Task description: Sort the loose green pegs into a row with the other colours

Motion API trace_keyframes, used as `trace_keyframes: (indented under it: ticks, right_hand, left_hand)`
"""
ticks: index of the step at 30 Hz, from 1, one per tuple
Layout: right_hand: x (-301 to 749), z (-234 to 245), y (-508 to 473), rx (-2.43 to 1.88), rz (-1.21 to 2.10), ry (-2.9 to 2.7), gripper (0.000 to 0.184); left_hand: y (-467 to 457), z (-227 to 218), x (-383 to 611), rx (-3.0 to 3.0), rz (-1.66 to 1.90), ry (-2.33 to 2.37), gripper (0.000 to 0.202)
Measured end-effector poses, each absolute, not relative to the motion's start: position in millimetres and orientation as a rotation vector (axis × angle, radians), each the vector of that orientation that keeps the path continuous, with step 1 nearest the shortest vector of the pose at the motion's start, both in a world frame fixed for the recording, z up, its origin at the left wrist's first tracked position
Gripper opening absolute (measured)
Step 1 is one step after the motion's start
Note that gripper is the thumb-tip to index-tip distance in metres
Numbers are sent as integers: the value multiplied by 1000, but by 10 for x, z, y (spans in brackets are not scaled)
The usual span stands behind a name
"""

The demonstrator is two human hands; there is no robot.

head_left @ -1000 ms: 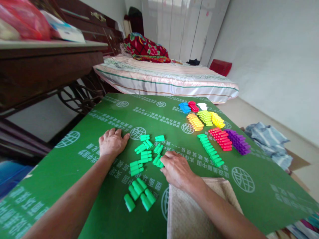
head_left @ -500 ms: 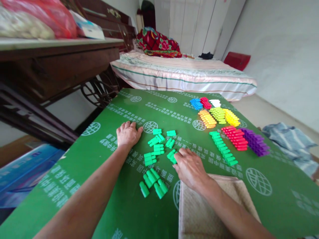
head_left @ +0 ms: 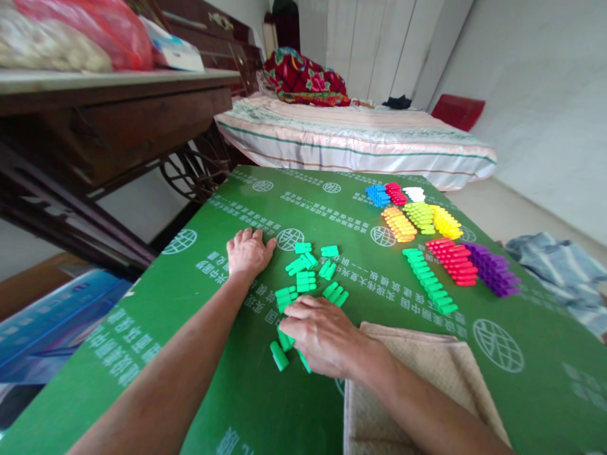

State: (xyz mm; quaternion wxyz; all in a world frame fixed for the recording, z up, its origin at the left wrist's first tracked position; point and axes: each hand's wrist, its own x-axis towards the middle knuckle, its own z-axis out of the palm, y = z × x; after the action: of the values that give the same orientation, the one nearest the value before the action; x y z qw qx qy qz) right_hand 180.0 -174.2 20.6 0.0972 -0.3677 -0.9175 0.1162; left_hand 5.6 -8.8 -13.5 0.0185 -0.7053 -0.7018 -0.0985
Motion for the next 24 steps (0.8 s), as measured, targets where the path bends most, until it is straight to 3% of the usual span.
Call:
trace_keyframes:
  ticks: [9, 13, 17, 24]
  right_hand:
    - [1959, 289, -1740, -1181, 322, -2626, 10]
    - [2571, 230, -1647, -1464, 325, -2160, 8]
    - [3415, 95, -1435, -1844, 168, -1661, 18]
    - [4106, -79, -1215, -2185, -9, -1451, 27]
  left_hand:
    - [-6, -100, 24, -2221, -282, -2177, 63]
    - [1, -84, 22, -2227, -284, -2181, 63]
    - [-8, -71, 24, -2222, -272, -2203, 61]
    - [-15, -59, 37, -2217, -265, -2224, 62]
